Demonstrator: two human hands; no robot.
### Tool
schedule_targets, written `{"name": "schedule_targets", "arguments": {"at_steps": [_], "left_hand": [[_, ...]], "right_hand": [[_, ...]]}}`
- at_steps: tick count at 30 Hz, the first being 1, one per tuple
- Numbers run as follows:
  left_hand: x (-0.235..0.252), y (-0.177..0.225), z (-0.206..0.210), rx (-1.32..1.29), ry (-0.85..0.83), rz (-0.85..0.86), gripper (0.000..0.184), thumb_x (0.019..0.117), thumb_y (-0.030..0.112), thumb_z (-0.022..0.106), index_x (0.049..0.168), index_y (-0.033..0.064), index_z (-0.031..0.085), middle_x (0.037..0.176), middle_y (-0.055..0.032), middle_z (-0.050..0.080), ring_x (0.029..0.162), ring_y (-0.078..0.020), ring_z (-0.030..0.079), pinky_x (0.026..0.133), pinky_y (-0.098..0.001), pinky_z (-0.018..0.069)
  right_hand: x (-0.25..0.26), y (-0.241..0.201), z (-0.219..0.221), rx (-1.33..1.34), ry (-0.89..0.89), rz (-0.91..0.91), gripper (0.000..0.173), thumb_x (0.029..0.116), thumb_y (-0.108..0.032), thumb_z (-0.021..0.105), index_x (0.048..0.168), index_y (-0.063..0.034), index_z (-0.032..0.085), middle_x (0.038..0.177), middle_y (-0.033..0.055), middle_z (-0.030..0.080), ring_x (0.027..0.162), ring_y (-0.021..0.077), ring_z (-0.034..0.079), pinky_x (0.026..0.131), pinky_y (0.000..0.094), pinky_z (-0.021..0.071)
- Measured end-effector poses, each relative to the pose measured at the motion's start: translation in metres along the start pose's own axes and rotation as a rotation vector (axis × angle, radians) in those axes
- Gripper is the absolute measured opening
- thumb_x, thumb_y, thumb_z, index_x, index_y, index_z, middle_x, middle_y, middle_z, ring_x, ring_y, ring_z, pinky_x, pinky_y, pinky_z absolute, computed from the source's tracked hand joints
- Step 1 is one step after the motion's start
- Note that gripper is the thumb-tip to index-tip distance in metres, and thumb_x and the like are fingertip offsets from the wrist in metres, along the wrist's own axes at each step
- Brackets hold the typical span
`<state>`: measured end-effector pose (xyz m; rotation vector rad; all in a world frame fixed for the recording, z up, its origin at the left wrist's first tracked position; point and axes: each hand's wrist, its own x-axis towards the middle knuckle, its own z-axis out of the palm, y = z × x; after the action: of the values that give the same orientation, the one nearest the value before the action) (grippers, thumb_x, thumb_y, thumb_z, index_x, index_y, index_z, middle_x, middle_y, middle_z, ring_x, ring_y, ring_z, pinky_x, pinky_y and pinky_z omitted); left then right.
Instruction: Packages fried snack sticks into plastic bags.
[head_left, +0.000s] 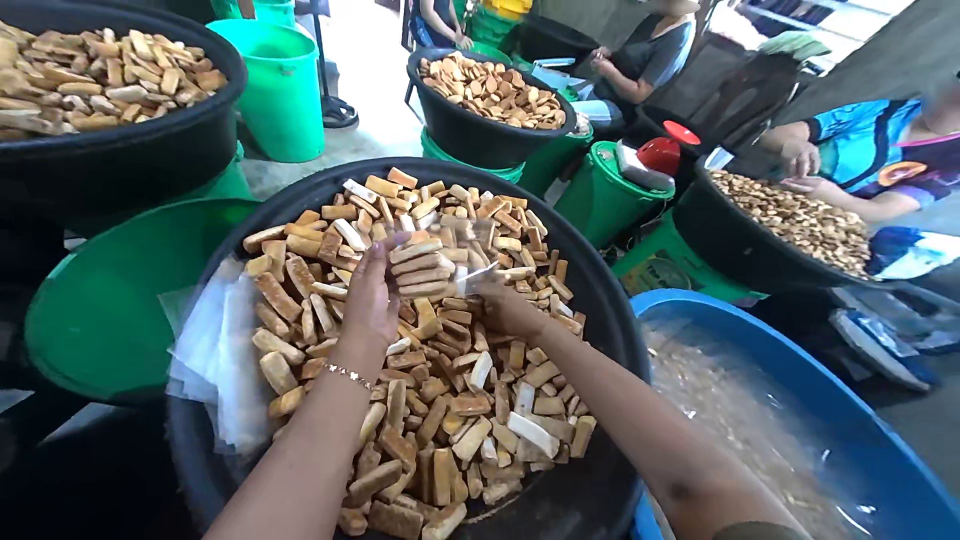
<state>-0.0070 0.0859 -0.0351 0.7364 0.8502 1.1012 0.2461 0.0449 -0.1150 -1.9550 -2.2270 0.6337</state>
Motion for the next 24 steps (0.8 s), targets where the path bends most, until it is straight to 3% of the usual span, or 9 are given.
{"name": "schedule_targets", "arguments": {"at_steps": [3,8,12,15,19,24], "left_hand": [[0.000,-0.001,0.000,-0.008,-0.005,0.002,0.040,0.1125,0.035,0.031,0.126,0.0147,0.063,0.106,-0.0051,0.068,0.091,-0.0154,0.068,0.078,-0.0310,0.0561],[-0.001,-0.004,0.003,0.028,-0.015,-0.005,0.040,0.1124,0.034,0.032,0.126,0.0141,0.064,0.104,-0.0053,0.067,0.091,-0.0154,0.067,0.078,-0.0316,0.0558],[-0.002,-0.001,0.002,0.024,0.012,-0.002,0.039,0.1123,0.033,0.033,0.126,0.0141,0.064,0.102,-0.0055,0.068,0.090,-0.0154,0.067,0.078,-0.0320,0.0553],[0.002,-0.002,0.001,0.013,0.022,-0.005,0.039,0.1127,0.032,0.031,0.127,0.0128,0.062,0.105,-0.0076,0.068,0.093,-0.0184,0.067,0.079,-0.0358,0.0561],[0.000,-0.004,0.005,0.024,0.020,-0.013,0.039,0.1128,0.032,0.030,0.125,0.0129,0.062,0.103,-0.0059,0.068,0.091,-0.0165,0.067,0.079,-0.0345,0.0563],[0.002,-0.002,-0.002,-0.029,0.033,0.016,0.042,0.1129,0.034,0.028,0.125,0.0114,0.061,0.099,-0.0053,0.069,0.085,-0.0154,0.069,0.073,-0.0325,0.0581]], "right_hand": [[-0.008,-0.007,-0.005,0.003,-0.031,0.022,0.032,0.0967,-0.014,0.062,0.125,0.0017,0.065,0.120,0.0236,0.067,0.118,0.0399,0.063,0.104,0.0579,0.0464],[-0.001,-0.011,0.005,-0.073,-0.053,0.063,0.040,0.1023,-0.014,0.055,0.141,-0.0022,0.056,0.130,0.0265,0.064,0.124,0.0442,0.060,0.106,0.0608,0.0451],[0.006,-0.012,0.009,0.044,0.065,0.070,0.037,0.1001,-0.016,0.059,0.135,-0.0027,0.062,0.124,0.0264,0.067,0.118,0.0444,0.064,0.102,0.0629,0.0476],[0.006,-0.012,0.003,0.073,-0.006,0.124,0.036,0.0999,-0.019,0.061,0.131,-0.0010,0.062,0.124,0.0252,0.066,0.118,0.0432,0.063,0.102,0.0633,0.0466],[0.005,-0.031,-0.009,-0.023,-0.150,0.183,0.047,0.1045,-0.023,0.056,0.143,0.0021,0.048,0.124,0.0313,0.064,0.120,0.0493,0.061,0.101,0.0659,0.0452],[-0.018,-0.048,-0.019,0.033,-0.208,0.216,0.046,0.1037,-0.025,0.058,0.142,-0.0015,0.052,0.123,0.0296,0.065,0.118,0.0489,0.061,0.100,0.0683,0.0451]]}}
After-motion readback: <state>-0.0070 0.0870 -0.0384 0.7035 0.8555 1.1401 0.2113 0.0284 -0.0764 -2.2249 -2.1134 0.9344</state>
